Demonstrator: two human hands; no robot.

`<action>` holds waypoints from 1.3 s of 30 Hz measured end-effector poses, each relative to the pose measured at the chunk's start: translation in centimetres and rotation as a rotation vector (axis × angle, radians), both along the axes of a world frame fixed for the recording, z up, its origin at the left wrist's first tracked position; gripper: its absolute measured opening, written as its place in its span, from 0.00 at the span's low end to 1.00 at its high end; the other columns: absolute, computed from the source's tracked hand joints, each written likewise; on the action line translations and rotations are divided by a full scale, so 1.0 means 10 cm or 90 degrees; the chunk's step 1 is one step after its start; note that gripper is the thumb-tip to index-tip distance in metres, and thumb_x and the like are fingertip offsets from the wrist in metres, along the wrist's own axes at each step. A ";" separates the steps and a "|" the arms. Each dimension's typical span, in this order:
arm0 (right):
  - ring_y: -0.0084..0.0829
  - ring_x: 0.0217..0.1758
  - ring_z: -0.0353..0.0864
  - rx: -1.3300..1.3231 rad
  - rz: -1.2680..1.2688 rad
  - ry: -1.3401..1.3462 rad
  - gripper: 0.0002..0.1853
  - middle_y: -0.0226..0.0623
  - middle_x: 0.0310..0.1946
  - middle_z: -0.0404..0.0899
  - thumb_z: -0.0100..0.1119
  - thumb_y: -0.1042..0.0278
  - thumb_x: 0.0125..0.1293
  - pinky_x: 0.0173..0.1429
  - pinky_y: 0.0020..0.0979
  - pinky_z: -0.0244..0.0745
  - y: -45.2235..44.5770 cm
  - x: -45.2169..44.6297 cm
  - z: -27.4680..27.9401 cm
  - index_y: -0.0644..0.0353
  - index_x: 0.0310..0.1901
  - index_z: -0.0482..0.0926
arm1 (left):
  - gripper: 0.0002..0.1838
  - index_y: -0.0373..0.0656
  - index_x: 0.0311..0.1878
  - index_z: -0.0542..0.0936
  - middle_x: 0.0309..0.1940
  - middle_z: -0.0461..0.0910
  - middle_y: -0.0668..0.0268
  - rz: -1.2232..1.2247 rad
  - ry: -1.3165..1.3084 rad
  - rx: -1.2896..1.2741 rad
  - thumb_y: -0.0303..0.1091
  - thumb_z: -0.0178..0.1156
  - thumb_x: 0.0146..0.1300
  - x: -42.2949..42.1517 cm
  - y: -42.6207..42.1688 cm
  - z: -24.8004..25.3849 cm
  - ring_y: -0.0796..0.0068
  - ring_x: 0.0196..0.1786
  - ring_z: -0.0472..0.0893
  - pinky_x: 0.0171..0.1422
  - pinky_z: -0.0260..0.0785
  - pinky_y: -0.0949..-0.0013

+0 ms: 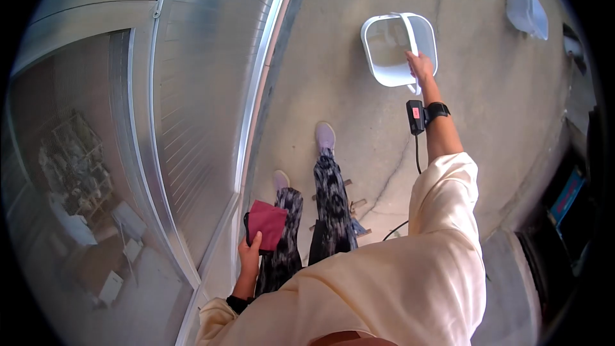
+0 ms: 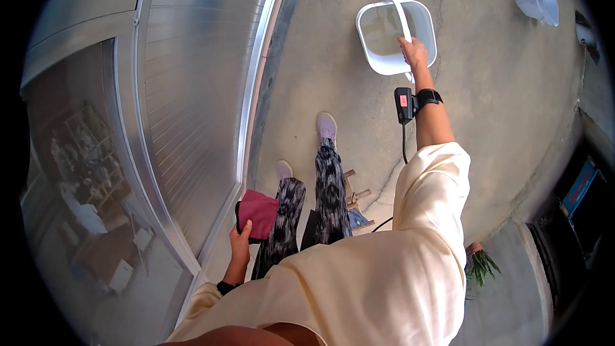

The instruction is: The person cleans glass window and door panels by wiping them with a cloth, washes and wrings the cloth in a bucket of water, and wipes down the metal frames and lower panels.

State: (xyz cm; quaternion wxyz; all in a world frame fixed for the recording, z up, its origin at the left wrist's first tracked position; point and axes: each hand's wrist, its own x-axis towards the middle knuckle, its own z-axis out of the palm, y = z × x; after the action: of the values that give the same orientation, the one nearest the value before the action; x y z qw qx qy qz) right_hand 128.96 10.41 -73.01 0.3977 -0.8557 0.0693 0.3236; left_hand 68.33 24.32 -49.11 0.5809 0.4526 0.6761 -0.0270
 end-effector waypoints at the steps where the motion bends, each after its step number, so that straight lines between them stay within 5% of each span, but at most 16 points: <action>1: 0.20 0.15 0.67 0.000 -0.004 -0.020 0.13 0.26 0.15 0.70 0.59 0.55 0.56 0.18 0.25 0.62 0.08 0.13 -0.01 0.58 0.30 0.77 | 0.16 0.32 0.49 0.78 0.41 0.80 0.66 0.004 0.002 0.001 0.34 0.59 0.63 0.00 -0.01 -0.03 0.79 0.41 0.76 0.50 0.68 0.74; 9: 0.22 0.18 0.72 -0.069 -0.014 -0.126 0.21 0.29 0.17 0.74 0.60 0.46 0.54 0.23 0.27 0.66 0.47 0.64 -0.25 0.60 0.31 0.79 | 0.16 0.32 0.50 0.77 0.42 0.80 0.65 0.022 0.032 -0.011 0.33 0.59 0.63 -0.07 -0.06 -0.11 0.79 0.42 0.76 0.49 0.68 0.74; 12: 0.31 0.29 0.82 -0.085 0.057 -0.202 0.23 0.36 0.25 0.82 0.60 0.47 0.53 0.37 0.32 0.73 0.55 0.88 -0.43 0.60 0.40 0.81 | 0.17 0.34 0.50 0.77 0.40 0.80 0.66 0.057 0.050 -0.018 0.36 0.60 0.62 -0.04 -0.06 -0.10 0.79 0.40 0.77 0.47 0.70 0.73; 19: 0.44 0.51 0.78 -0.157 0.198 -0.230 0.25 0.47 0.44 0.80 0.57 0.53 0.54 0.57 0.38 0.69 1.07 0.84 -0.63 0.56 0.52 0.76 | 0.17 0.33 0.50 0.77 0.41 0.80 0.65 0.045 0.042 -0.035 0.35 0.60 0.62 0.07 -0.09 -0.19 0.77 0.41 0.77 0.49 0.69 0.73; 25: 0.41 0.55 0.76 -0.105 0.220 -0.239 0.29 0.42 0.50 0.79 0.57 0.55 0.55 0.60 0.36 0.67 1.09 0.28 -0.75 0.54 0.59 0.71 | 0.16 0.32 0.49 0.77 0.41 0.79 0.66 0.046 0.035 -0.054 0.34 0.58 0.64 0.09 -0.10 -0.25 0.80 0.42 0.75 0.50 0.67 0.74; 29: 0.36 0.54 0.78 -0.017 0.172 -0.203 0.25 0.41 0.50 0.79 0.55 0.59 0.59 0.58 0.32 0.70 0.59 -0.38 -0.76 0.55 0.59 0.72 | 0.16 0.32 0.50 0.77 0.42 0.79 0.66 0.049 0.030 -0.058 0.34 0.58 0.64 0.06 -0.12 -0.21 0.79 0.43 0.75 0.50 0.67 0.74; 31: 0.32 0.50 0.81 0.078 0.117 0.037 0.22 0.42 0.47 0.80 0.53 0.63 0.62 0.54 0.28 0.73 0.15 -0.84 -0.77 0.58 0.58 0.72 | 0.16 0.32 0.50 0.77 0.42 0.79 0.66 0.051 0.025 -0.067 0.34 0.58 0.64 0.03 -0.13 -0.20 0.79 0.43 0.75 0.50 0.67 0.74; 33: 0.29 0.44 0.83 -0.017 0.158 0.186 0.19 0.41 0.43 0.82 0.51 0.65 0.63 0.49 0.26 0.74 -0.38 -1.37 -0.69 0.60 0.55 0.74 | 0.16 0.32 0.50 0.77 0.42 0.79 0.66 0.053 0.015 -0.076 0.34 0.58 0.64 -0.05 -0.14 -0.28 0.79 0.43 0.75 0.50 0.67 0.74; 37: 0.27 0.38 0.84 -0.234 0.367 0.220 0.17 0.37 0.38 0.83 0.51 0.62 0.63 0.41 0.30 0.77 -1.81 -2.61 -0.87 0.60 0.51 0.76 | 0.17 0.33 0.51 0.76 0.44 0.79 0.65 0.045 0.006 -0.081 0.36 0.58 0.64 -0.23 -0.12 -0.32 0.77 0.44 0.76 0.53 0.66 0.73; 39: 0.28 0.36 0.84 -0.233 0.313 0.252 0.18 0.38 0.36 0.83 0.51 0.62 0.62 0.41 0.29 0.77 -2.38 -3.33 -0.71 0.61 0.50 0.76 | 0.17 0.32 0.51 0.77 0.43 0.79 0.66 0.022 0.000 -0.066 0.35 0.57 0.65 -0.31 -0.09 -0.38 0.78 0.44 0.75 0.53 0.66 0.73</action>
State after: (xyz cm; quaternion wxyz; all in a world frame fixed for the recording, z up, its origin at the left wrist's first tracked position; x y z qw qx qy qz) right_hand 95.63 -13.40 -80.12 0.1268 -0.8245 -0.0062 0.5514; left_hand 65.23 23.46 -52.90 0.6039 0.4105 0.6812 -0.0519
